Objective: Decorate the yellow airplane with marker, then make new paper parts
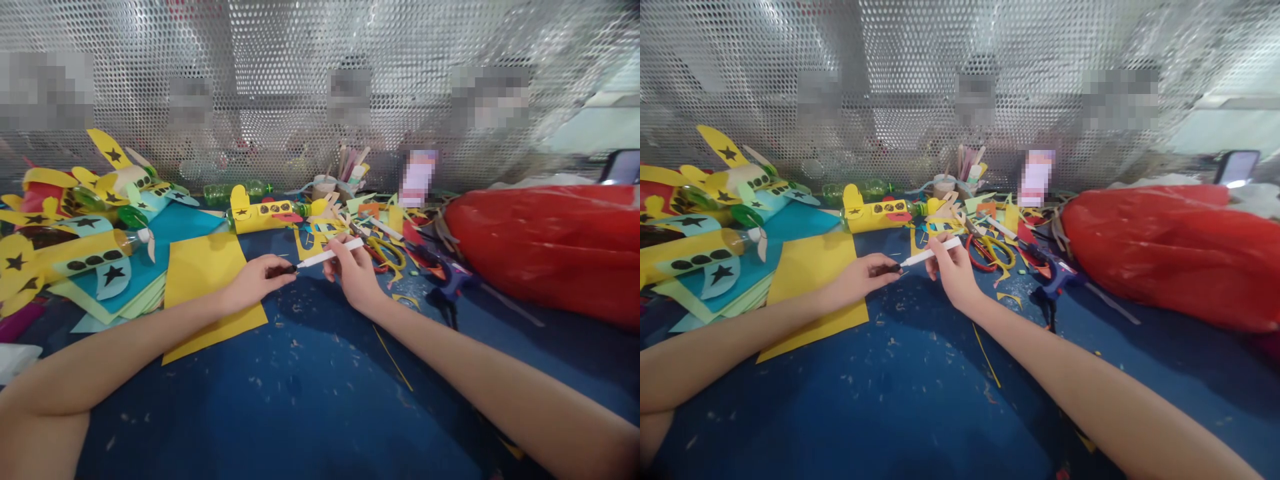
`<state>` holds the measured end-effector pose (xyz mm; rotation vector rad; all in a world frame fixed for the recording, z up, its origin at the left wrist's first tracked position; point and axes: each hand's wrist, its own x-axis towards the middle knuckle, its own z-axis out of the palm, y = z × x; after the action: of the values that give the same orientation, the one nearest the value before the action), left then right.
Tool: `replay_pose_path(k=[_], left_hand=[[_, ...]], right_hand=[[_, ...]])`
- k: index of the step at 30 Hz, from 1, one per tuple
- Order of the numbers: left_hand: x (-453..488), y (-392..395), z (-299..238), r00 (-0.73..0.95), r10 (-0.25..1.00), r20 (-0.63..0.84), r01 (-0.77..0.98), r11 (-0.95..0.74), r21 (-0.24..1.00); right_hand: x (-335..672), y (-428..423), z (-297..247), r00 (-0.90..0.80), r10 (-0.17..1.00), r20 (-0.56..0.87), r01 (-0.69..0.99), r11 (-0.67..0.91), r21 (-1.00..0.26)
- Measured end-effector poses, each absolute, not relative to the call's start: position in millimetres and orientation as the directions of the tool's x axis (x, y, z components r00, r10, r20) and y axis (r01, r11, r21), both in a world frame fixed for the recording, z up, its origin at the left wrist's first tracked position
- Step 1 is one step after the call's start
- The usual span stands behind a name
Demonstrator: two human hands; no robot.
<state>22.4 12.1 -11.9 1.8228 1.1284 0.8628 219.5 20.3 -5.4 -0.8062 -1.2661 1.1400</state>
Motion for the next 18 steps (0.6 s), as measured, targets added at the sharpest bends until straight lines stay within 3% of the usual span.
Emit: replay_pose_path(k=[9, 14, 18], left_hand=[[23, 7, -4, 0.415, 0.897, 0.151, 0.399, -0.329, 0.856], [23, 4, -1, 0.434, 0.892, 0.125, 0.423, -0.324, 0.847], [23, 4, -3, 0.457, 0.874, 0.166, 0.493, -0.404, 0.771]], right_hand=[[218, 16, -2, -0.179, 0.944, 0.275, -0.093, 0.262, -0.96], [220, 19, -3, -0.247, 0.953, 0.176, -0.112, 0.153, -0.982], [218, 21, -5, -0.25, 0.963, 0.103, -0.124, 0.073, -0.99]])
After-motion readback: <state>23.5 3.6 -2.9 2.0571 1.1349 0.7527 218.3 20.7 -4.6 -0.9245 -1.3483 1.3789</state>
